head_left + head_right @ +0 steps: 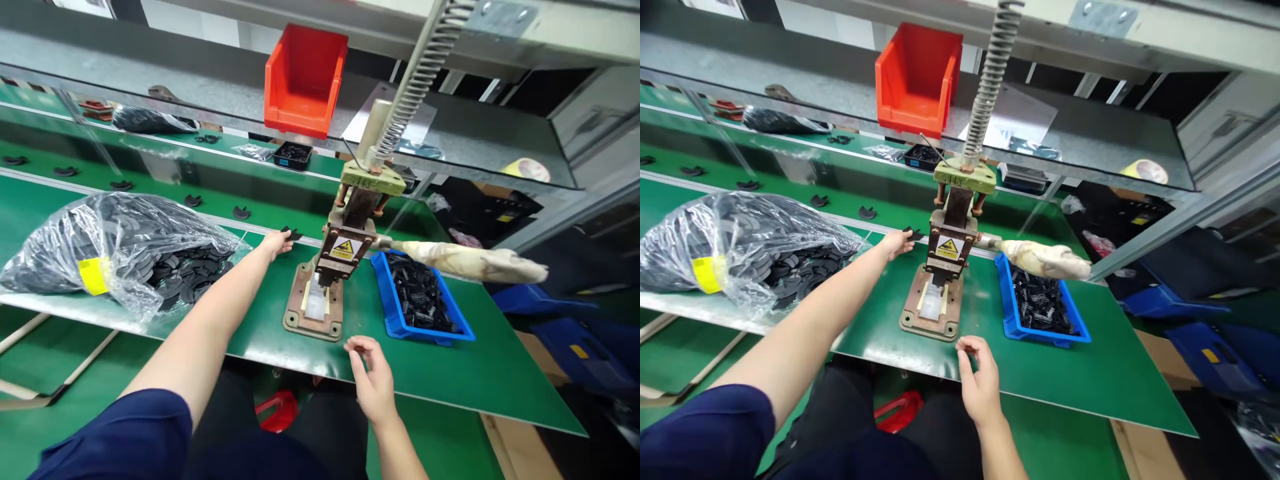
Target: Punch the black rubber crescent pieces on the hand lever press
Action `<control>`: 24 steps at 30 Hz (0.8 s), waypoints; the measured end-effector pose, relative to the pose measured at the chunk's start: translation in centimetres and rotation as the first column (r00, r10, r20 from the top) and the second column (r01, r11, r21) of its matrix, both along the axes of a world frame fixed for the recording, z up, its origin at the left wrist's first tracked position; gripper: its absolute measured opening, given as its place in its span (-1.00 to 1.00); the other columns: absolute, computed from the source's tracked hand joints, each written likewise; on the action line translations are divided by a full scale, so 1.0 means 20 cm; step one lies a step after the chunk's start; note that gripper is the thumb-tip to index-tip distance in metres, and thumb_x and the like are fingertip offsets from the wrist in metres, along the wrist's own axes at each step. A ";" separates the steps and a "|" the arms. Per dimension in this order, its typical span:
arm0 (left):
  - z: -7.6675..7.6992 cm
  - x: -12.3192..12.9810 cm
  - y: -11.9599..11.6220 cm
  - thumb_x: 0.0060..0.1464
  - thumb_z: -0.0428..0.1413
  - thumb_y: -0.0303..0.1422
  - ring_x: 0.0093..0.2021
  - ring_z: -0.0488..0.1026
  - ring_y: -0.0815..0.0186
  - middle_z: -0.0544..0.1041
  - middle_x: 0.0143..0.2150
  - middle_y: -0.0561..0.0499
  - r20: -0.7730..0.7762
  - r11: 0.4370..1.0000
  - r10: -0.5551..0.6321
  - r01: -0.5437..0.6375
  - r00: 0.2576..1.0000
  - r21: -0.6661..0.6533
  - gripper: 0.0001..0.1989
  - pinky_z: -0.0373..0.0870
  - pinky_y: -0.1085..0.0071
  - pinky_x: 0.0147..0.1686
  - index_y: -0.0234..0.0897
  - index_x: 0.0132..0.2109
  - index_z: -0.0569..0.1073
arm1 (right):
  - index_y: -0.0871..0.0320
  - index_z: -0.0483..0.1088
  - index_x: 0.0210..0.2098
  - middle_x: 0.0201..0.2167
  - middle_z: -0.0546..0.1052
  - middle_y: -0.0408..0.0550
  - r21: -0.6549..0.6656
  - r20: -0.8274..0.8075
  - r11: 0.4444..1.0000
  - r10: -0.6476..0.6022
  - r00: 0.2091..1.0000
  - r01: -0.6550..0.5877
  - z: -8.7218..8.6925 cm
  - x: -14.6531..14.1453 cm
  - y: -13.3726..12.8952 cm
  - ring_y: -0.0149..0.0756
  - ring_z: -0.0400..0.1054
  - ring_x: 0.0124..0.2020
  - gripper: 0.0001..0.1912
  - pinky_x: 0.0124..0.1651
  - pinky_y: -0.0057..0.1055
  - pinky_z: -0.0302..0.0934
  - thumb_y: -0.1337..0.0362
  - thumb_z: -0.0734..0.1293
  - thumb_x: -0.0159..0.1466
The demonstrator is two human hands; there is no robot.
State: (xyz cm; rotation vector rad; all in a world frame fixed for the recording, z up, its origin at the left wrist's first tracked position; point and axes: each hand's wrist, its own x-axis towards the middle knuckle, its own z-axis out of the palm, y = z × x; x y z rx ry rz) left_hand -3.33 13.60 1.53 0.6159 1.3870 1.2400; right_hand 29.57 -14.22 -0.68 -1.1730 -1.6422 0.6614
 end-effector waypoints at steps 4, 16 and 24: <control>-0.05 0.04 0.13 0.17 0.37 -0.39 -0.29 0.61 0.29 0.60 -0.29 -0.12 -0.021 0.999 -0.039 0.039 0.999 0.023 -0.78 0.59 0.37 -0.18 -0.35 -0.20 0.47 | -0.02 0.51 -0.05 -0.11 0.62 0.01 -0.002 0.089 0.997 -0.078 0.993 0.079 0.02 0.13 0.02 -0.17 0.60 -0.15 -0.80 -0.07 -0.14 0.60 0.11 0.35 0.39; -0.28 -0.02 -0.44 0.10 0.37 -0.41 -0.26 0.58 0.32 0.64 -0.27 -0.03 -0.219 0.952 -0.173 0.220 0.960 0.214 -0.77 0.53 0.36 -0.07 -0.30 -0.11 0.55 | 0.14 0.54 0.00 0.01 0.62 0.16 -0.149 0.663 0.900 -0.216 0.717 0.409 0.29 0.82 0.72 -0.05 0.50 0.00 -0.55 0.22 -0.06 0.36 0.04 0.47 0.19; -0.34 0.00 -0.56 0.15 0.34 -0.30 -0.25 0.56 0.27 0.59 -0.25 -0.03 -0.376 0.930 -0.150 0.259 0.915 0.261 -0.79 0.55 0.33 -0.13 -0.23 -0.11 0.54 | 0.14 0.51 -0.04 -0.11 0.61 -0.03 -0.359 0.835 0.841 0.096 0.542 0.404 0.23 0.82 0.91 -0.29 0.51 -0.09 -0.65 0.11 -0.17 0.45 0.01 0.41 0.36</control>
